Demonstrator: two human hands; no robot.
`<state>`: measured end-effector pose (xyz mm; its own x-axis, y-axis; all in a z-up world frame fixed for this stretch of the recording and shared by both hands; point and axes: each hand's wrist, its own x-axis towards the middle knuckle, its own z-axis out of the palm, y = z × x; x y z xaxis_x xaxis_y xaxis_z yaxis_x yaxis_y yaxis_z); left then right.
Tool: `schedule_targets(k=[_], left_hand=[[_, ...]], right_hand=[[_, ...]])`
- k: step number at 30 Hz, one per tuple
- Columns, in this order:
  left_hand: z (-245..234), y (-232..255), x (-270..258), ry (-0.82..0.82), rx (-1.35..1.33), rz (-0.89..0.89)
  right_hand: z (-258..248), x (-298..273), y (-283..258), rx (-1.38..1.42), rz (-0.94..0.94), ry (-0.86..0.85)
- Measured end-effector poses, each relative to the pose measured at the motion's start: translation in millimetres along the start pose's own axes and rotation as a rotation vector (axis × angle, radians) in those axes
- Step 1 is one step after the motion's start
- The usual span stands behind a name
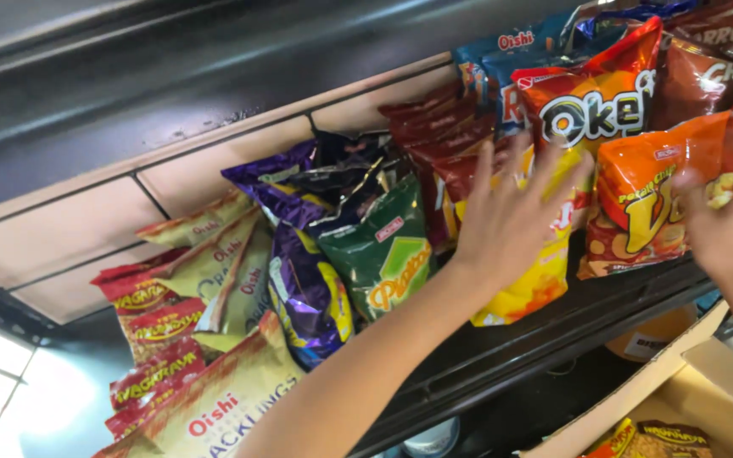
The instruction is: Take snack bags from a cardboard box and arrange them neatly on retail shelves.
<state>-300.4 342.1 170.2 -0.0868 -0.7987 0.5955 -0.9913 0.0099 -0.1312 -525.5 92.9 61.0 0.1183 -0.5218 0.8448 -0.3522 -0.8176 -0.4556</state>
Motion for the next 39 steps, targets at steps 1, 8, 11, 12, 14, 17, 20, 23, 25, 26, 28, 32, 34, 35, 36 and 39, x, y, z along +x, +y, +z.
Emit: schedule_targets(k=[1, 8, 11, 12, 14, 17, 20, 23, 25, 26, 28, 32, 34, 35, 36, 39], left_hand=[[0.8, 3.2, -8.6, 0.241, 0.206, 0.097], [39.1, -4.3, -35.9, -0.196, 0.089, 0.120], [57.7, 6.5, -14.9, -0.235, 0.097, 0.150], [65.6, 10.2, -9.1, -0.204, 0.096, 0.158], [77.8, 15.7, -3.2, -0.179, 0.092, 0.161], [84.3, 18.8, -3.4, -0.144, 0.115, 0.147], [78.6, 19.2, -17.0, -0.129, 0.099, 0.122], [74.6, 13.6, -36.8, -0.129, 0.135, 0.170], [78.3, 10.0, -46.5, -0.200, 0.204, 0.206], [84.2, 9.5, -44.5, -0.200, 0.207, 0.200], [96.0, 9.7, -43.1, -0.102, 0.040, 0.206], [86.3, 15.1, -25.3, -0.177, 0.081, 0.235], [69.0, 21.4, -25.2, -0.304, 0.208, 0.237], [58.5, 19.3, -28.0, -0.306, 0.207, 0.228], [47.8, 17.2, -30.8, -0.270, 0.201, 0.230], [27.1, -11.5, -29.6, -0.070, 0.138, 0.136]], right_hand=[[-6.4, -1.2, -24.9, -0.144, -0.103, -0.051], [22.5, 7.8, -43.4, -0.023, -0.101, -0.502], [28.6, 10.4, -44.7, -0.152, -0.097, -0.507], [29.2, 13.6, -47.8, -0.268, -0.037, -0.504], [29.6, 14.3, -46.6, -0.381, 0.024, -0.506], [26.2, 10.5, -41.5, -0.369, 0.009, -0.474], [12.6, 4.5, -62.8, -0.293, -0.164, -0.358], [2.4, -7.4, -99.2, -0.143, -0.224, -0.203], [5.1, -20.3, -116.4, -0.019, -0.273, -0.137], [6.8, -22.0, -121.8, -0.015, -0.277, -0.139], [9.0, -28.2, -133.2, -0.070, -0.308, -0.199], [7.5, -24.0, -141.0, -0.099, -0.305, -0.219], [3.8, -27.9, -134.5, -0.128, -0.305, -0.200], [2.1, -32.9, -141.7, -0.123, -0.309, -0.206], [0.2, -37.7, -149.0, 0.014, -0.055, -0.238], [3.7, -48.0, -168.8, 0.322, 0.265, -0.265]])
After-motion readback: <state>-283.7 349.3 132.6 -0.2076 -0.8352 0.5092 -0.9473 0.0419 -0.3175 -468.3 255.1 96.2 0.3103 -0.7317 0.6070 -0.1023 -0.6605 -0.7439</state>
